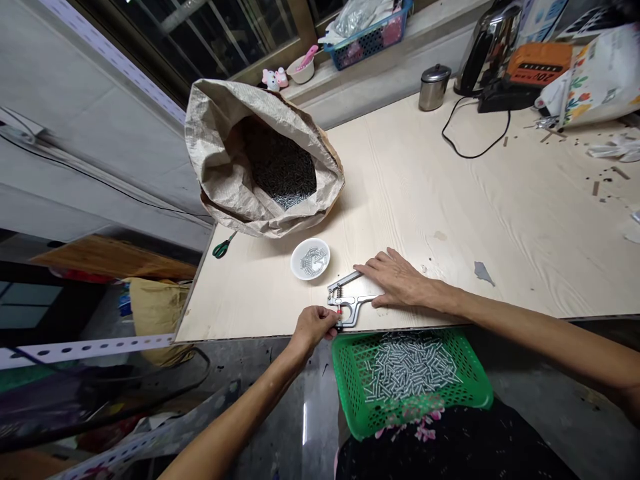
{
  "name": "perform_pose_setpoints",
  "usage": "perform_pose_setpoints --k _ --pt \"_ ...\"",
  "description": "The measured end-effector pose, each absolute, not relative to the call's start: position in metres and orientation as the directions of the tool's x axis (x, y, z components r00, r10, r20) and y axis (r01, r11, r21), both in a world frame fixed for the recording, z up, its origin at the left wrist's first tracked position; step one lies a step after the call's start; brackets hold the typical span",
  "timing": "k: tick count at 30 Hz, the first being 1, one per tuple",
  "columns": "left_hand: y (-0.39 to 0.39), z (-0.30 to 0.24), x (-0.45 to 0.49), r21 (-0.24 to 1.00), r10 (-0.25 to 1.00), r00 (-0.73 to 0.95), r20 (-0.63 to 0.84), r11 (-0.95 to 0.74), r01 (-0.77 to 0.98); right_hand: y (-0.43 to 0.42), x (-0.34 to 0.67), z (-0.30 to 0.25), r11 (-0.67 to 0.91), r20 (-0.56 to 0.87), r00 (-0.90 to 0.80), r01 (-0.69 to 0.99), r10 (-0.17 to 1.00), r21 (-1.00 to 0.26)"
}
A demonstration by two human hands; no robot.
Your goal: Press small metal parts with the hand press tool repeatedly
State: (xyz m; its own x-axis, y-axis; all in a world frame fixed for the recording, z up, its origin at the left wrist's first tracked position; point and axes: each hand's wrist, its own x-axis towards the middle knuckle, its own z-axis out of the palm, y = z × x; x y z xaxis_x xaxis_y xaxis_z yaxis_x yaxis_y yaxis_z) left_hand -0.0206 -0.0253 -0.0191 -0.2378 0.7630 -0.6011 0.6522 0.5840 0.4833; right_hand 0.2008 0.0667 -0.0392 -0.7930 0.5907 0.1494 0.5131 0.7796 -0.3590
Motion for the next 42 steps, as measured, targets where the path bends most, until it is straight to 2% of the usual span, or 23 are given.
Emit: perform_pose_setpoints --k 2,3,5,6,9,13,19,26,29,31,33,35,39,42 --pt "-0.031 -0.02 -0.014 0.449 0.905 -0.201 -0.374 0.367 0.815 0.064 0.2 -0.041 0.781 0.162 -0.793 0.502 0.587 -0.372" --pt "-0.032 -0.02 -0.01 0.425 0.962 -0.13 -0.24 0.224 0.877 0.062 0.199 -0.042 0.78 0.171 -0.791 0.497 0.587 -0.381" --pt "-0.028 -0.022 -0.001 0.38 0.996 0.077 -0.043 -0.055 0.923 0.059 0.197 -0.045 0.777 0.187 -0.786 0.488 0.589 -0.398" --pt "-0.022 -0.024 0.004 0.368 0.983 0.183 -0.007 -0.168 0.914 0.057 0.197 -0.047 0.775 0.194 -0.783 0.485 0.592 -0.405" --pt "0.001 -0.026 0.012 0.347 0.905 0.423 -0.049 -0.381 0.857 0.054 0.2 -0.047 0.769 0.201 -0.774 0.49 0.6 -0.41" --pt "0.024 -0.023 0.013 0.262 0.839 0.517 -0.166 -0.468 0.844 0.052 0.208 -0.042 0.739 0.17 -0.747 0.544 0.642 -0.398" --pt "0.023 -0.028 0.018 0.288 0.865 0.484 -0.129 -0.435 0.853 0.055 0.2 -0.054 0.751 0.137 -0.753 0.586 0.643 -0.304" --pt "0.014 -0.033 0.016 0.308 0.913 0.407 0.005 -0.388 0.868 0.054 0.204 -0.057 0.761 0.205 -0.743 0.564 0.637 -0.321" --pt "0.003 -0.023 0.0 0.367 0.954 0.262 0.145 -0.298 0.881 0.047 0.214 -0.05 0.757 0.277 -0.714 0.539 0.643 -0.368" --pt "-0.007 -0.015 -0.014 0.388 0.981 0.091 0.172 -0.153 0.909 0.043 0.217 -0.048 0.75 0.274 -0.713 0.523 0.646 -0.406" --pt "-0.016 -0.008 -0.025 0.376 0.994 -0.053 0.092 0.015 0.927 0.039 0.215 -0.049 0.738 0.251 -0.717 0.518 0.651 -0.433" --pt "-0.021 -0.004 -0.03 0.342 0.987 -0.144 -0.068 0.158 0.926 0.038 0.211 -0.052 0.733 0.238 -0.717 0.527 0.655 -0.431" --pt "-0.016 -0.007 -0.024 0.3 0.882 -0.222 -0.415 0.363 0.882 0.036 0.196 -0.065 0.749 0.235 -0.727 0.541 0.645 -0.381" --pt "-0.006 -0.011 -0.018 0.272 0.814 -0.246 -0.526 0.435 0.859 0.036 0.187 -0.076 0.761 0.246 -0.726 0.569 0.643 -0.312"
